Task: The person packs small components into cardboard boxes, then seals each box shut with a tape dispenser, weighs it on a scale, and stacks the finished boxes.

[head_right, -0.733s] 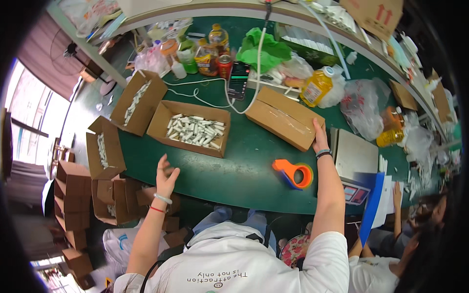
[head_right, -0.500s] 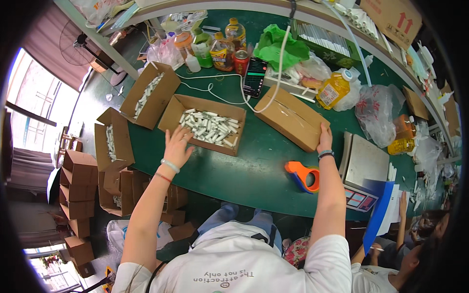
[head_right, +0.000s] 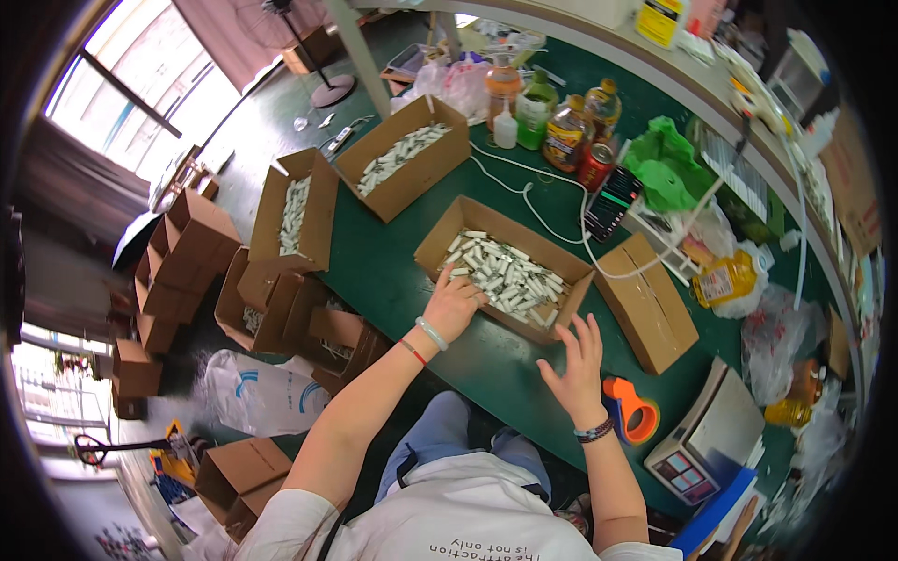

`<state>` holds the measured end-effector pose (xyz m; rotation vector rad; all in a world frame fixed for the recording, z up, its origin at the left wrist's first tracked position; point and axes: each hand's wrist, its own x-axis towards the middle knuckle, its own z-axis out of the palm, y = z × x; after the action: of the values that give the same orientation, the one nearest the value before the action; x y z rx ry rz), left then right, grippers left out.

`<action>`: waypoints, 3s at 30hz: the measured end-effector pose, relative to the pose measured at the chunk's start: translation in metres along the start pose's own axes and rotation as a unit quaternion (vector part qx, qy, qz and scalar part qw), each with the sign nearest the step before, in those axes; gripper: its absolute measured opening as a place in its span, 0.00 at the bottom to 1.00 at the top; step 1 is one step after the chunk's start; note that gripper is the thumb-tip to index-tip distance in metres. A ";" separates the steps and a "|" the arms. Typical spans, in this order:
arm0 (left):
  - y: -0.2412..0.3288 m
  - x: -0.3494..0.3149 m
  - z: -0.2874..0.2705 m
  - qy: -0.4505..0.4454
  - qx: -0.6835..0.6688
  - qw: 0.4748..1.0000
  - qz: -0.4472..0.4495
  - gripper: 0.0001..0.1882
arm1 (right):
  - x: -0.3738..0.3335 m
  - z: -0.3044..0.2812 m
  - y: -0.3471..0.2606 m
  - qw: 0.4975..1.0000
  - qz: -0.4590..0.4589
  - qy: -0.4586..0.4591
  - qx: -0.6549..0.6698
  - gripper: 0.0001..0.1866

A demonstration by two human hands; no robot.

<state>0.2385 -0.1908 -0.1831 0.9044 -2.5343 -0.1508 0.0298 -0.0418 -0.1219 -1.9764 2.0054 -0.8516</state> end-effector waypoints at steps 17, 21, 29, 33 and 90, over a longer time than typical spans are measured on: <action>-0.263 0.044 -0.051 0.071 -0.629 0.510 -0.583 0.35 | 0.043 0.072 -0.033 0.992 0.015 0.019 -0.122 0.06; -0.243 0.044 -0.051 0.228 -0.660 0.429 -0.574 0.32 | 0.044 0.086 -0.046 0.987 0.061 0.044 -0.141 0.06; -0.176 -0.100 -0.025 0.120 -0.648 0.660 -0.361 0.37 | 0.083 0.100 -0.056 0.985 0.086 0.075 -0.130 0.05; -0.099 -0.129 -0.073 0.150 -0.708 0.523 -0.450 0.13 | 0.098 0.109 -0.048 0.983 0.093 0.063 -0.145 0.09; 0.486 0.158 0.049 -0.475 -0.593 0.609 -0.226 0.07 | -0.335 -0.344 0.309 0.790 0.506 0.288 -0.191 0.12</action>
<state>-0.1716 0.0870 -0.0491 0.8499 -1.8980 -2.6640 -0.3828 0.3514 -0.0870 -0.4059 3.2141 -0.8061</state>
